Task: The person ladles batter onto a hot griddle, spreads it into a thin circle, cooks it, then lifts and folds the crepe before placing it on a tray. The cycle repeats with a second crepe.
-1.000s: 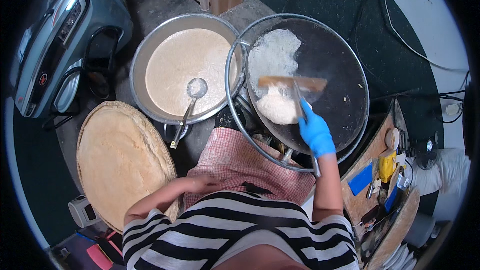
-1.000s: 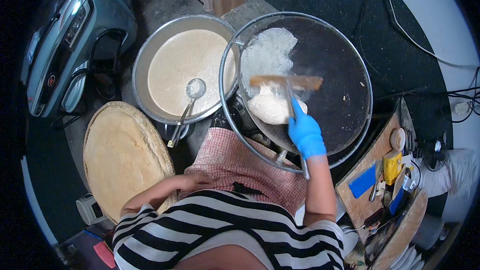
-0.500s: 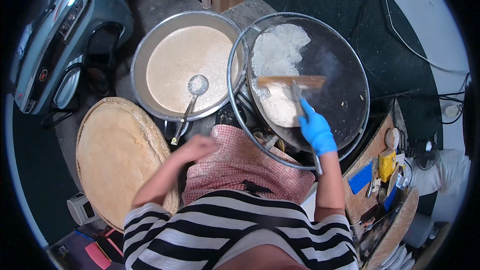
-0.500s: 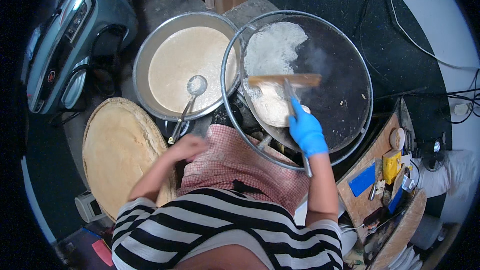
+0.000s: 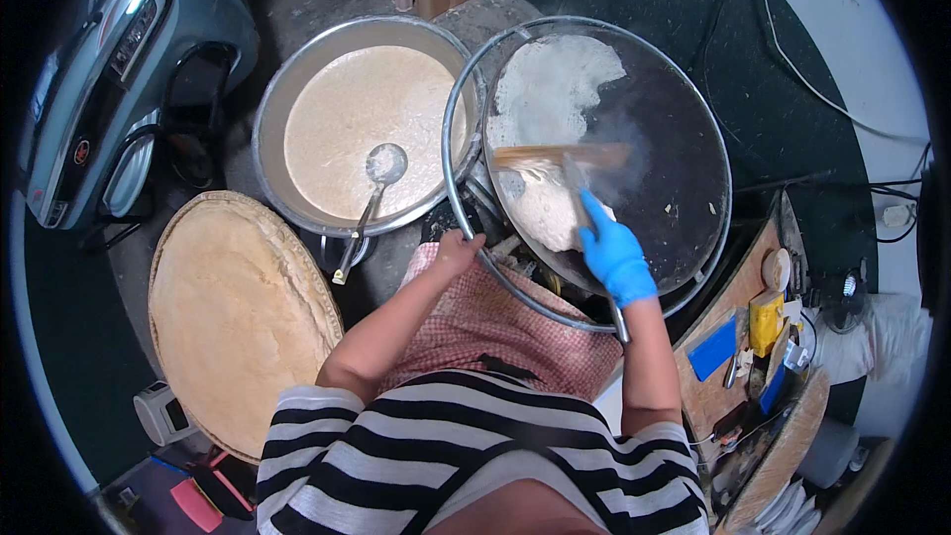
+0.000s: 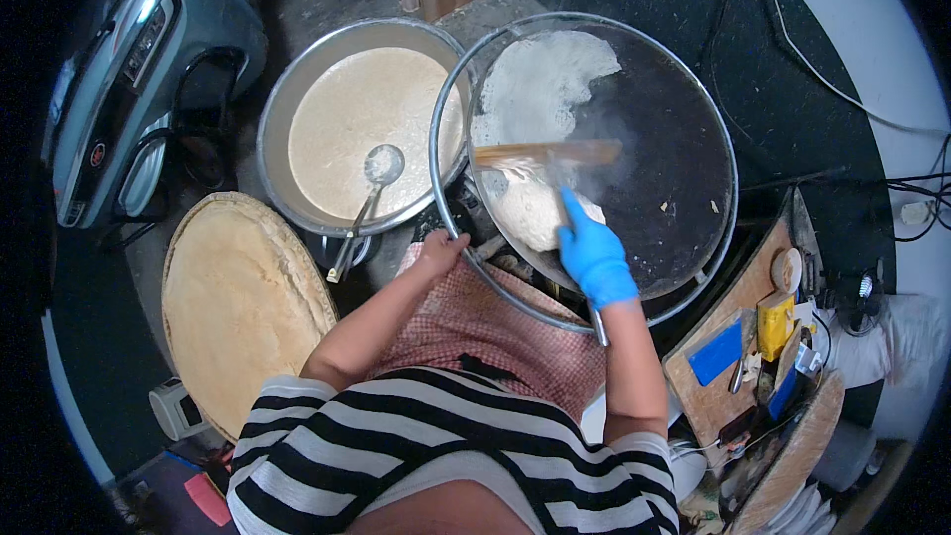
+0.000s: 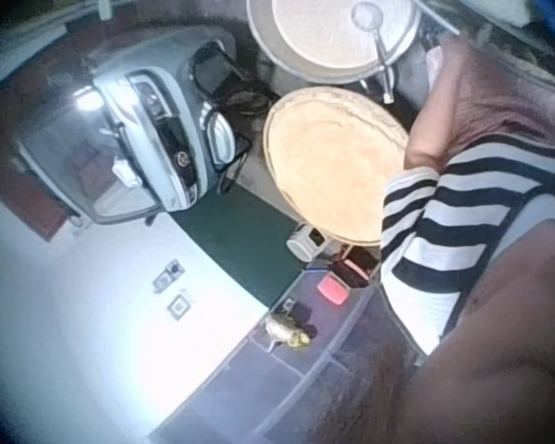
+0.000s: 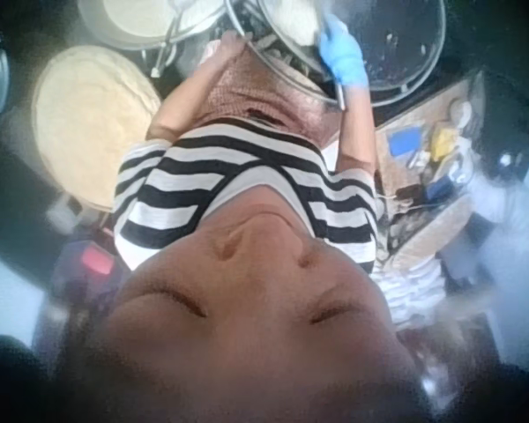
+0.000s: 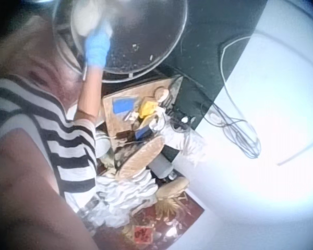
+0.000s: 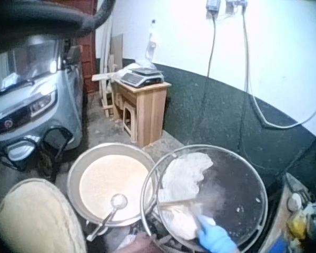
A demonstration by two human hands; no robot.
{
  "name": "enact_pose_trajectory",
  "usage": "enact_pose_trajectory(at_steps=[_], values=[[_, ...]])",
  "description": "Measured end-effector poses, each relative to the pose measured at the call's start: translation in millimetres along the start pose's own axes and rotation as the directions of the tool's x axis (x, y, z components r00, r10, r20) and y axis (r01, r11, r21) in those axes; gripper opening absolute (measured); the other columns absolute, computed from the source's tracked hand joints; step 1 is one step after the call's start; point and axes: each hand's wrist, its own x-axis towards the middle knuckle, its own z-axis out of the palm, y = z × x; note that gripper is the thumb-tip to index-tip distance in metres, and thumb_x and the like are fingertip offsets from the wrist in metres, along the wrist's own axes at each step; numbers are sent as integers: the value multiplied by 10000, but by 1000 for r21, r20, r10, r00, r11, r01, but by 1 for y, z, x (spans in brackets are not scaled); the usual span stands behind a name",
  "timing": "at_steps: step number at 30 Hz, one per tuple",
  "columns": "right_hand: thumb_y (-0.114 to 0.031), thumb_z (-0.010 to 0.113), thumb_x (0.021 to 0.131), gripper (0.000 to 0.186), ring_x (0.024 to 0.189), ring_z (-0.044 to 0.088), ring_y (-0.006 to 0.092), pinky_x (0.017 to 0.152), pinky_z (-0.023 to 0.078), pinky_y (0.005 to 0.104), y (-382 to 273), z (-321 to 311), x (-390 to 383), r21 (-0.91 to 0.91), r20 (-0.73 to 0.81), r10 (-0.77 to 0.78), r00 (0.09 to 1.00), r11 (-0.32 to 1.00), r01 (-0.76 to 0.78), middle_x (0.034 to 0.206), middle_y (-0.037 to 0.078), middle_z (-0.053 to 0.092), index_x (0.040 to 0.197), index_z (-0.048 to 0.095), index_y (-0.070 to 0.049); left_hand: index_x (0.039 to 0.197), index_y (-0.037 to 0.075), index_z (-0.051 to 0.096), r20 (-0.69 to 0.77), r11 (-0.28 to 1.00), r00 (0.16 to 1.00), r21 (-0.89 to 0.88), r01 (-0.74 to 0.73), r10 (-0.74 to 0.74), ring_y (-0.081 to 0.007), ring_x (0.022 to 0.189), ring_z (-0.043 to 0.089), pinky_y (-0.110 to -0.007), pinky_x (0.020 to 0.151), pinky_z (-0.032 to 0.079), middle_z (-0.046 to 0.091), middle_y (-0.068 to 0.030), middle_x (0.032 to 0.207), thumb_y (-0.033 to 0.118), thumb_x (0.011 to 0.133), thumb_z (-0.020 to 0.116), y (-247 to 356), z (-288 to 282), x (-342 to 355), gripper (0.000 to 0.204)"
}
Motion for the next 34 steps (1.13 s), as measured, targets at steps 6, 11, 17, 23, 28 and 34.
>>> enact_pose_trajectory(at_steps=[6,11,17,23,28,34], values=[[-160,524,818,589,785,582,420,718,475,456,6,-3,-30,-102,143,95,985,991,-81,883,262,594,1363,317,-242,780,12,598,6,989,1000,-146,-8,9,-114,488,532,-236,408,444,605,-66,666,226,830,622,24,-35,42,221],[-135,523,819,546,853,564,431,746,460,459,24,-22,-25,94,45,37,998,995,-41,952,268,580,1338,359,-172,971,-14,600,99,999,995,-43,1,3,-146,531,557,-255,470,462,625,-81,697,227,836,602,45,-66,93,276],[-155,524,817,559,759,577,419,685,463,475,-14,12,-1,-77,69,62,996,995,-57,844,261,590,1343,351,-234,1336,-56,271,-418,973,882,20,-229,216,-241,725,596,-315,713,472,611,-121,678,320,810,612,42,-41,79,731],[-164,522,811,565,868,568,427,770,455,459,15,-27,-33,49,94,99,991,993,-103,959,275,580,1348,349,-189,1279,0,316,-115,935,991,-342,-97,61,-137,537,551,-254,466,424,606,-96,702,274,844,599,-25,-5,-8,586],[-155,508,819,533,782,575,431,702,465,460,-21,9,17,-32,8,31,999,999,-31,860,292,578,1332,367,-178,1054,0,445,-74,983,981,-3,-181,180,-181,680,617,-290,550,489,604,-99,750,195,872,552,-56,40,-20,287],[-161,539,825,680,829,633,339,804,499,389,30,-7,-35,-68,162,-28,986,997,39,1040,238,591,1411,195,-164,1070,37,443,80,955,995,-284,81,-61,-277,672,624,-386,605,510,640,-126,790,212,857,576,-10,1,8,306]])
